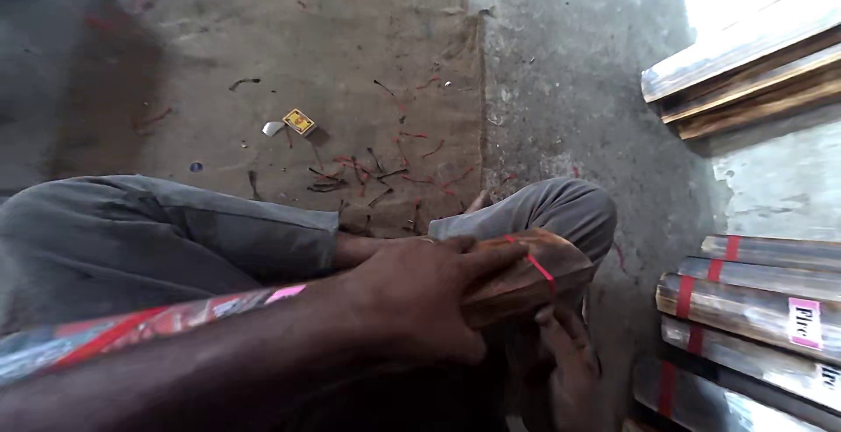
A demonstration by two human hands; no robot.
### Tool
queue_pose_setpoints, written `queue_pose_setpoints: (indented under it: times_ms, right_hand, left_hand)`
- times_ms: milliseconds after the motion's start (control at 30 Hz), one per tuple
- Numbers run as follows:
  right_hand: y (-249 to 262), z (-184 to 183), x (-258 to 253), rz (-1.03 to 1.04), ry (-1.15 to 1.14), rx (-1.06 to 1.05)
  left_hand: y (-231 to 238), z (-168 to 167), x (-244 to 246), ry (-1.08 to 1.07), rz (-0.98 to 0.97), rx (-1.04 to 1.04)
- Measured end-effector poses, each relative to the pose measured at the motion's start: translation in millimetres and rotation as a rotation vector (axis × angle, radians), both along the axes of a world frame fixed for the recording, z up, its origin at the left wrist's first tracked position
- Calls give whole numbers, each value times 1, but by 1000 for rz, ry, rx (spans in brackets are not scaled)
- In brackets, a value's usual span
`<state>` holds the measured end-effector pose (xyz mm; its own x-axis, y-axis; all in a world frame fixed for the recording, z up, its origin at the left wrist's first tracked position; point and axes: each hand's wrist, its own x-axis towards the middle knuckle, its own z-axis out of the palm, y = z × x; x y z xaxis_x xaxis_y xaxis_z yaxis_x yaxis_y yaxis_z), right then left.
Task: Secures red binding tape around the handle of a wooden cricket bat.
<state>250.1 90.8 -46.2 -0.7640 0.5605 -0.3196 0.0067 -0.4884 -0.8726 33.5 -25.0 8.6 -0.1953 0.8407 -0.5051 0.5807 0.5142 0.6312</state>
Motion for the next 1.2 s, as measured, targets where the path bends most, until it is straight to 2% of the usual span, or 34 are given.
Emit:
queue_pose_setpoints:
  times_ms: [67,133,200,300,333,367,400,467,500,533,600,667,767,933,1067,1200]
  right_hand:
    - [1,8,-8,-24,19,10]
    - [-1,13,-16,-50,84,-92]
    - [-2,15,-21,-40,129,-189]
    - [1,12,-28,-38,77,-240]
    - [4,9,-31,-35,32,-253]
    - [9,6,-36,-24,3,-258]
    - [14,2,-41,-12,-8,-254]
    - [20,-2,-49,16,-12,-259]
    - [21,-2,-54,30,-10,-275]
    - [23,-1,-59,35,-12,-286]
    - [20,1,-59,2,-87,-277]
    - [14,-1,-47,-40,-149,-253]
    - [0,-4,-19,-80,-244,-197]
    - [-17,-19,7,-127,-147,-162]
    - [-19,-32,13,-109,-71,-278]
    - [-20,-36,13,-118,-107,-357]
  left_hand:
    - [1,14,-14,-231,23,-82]
    - [1,17,-24,-390,26,-139]
    - [-1,12,-31,-544,21,-128]
    - [-2,0,-38,-791,67,-105]
    - [-2,-3,-40,-774,90,-86]
    - [-1,-2,-42,-628,119,-61]
    - [-2,1,-39,-378,142,14]
    - [-7,-2,-11,248,160,245]
    - [-9,-7,7,484,149,338]
    - [-10,-13,23,641,114,380]
    - [-17,-35,54,834,59,327]
    - [-18,-52,61,944,28,297]
    - [-14,-56,55,1006,19,333]
    - [-13,-52,53,972,-30,317]
    - [-12,-47,52,901,-33,314]
    - [-8,-42,49,807,-43,307]
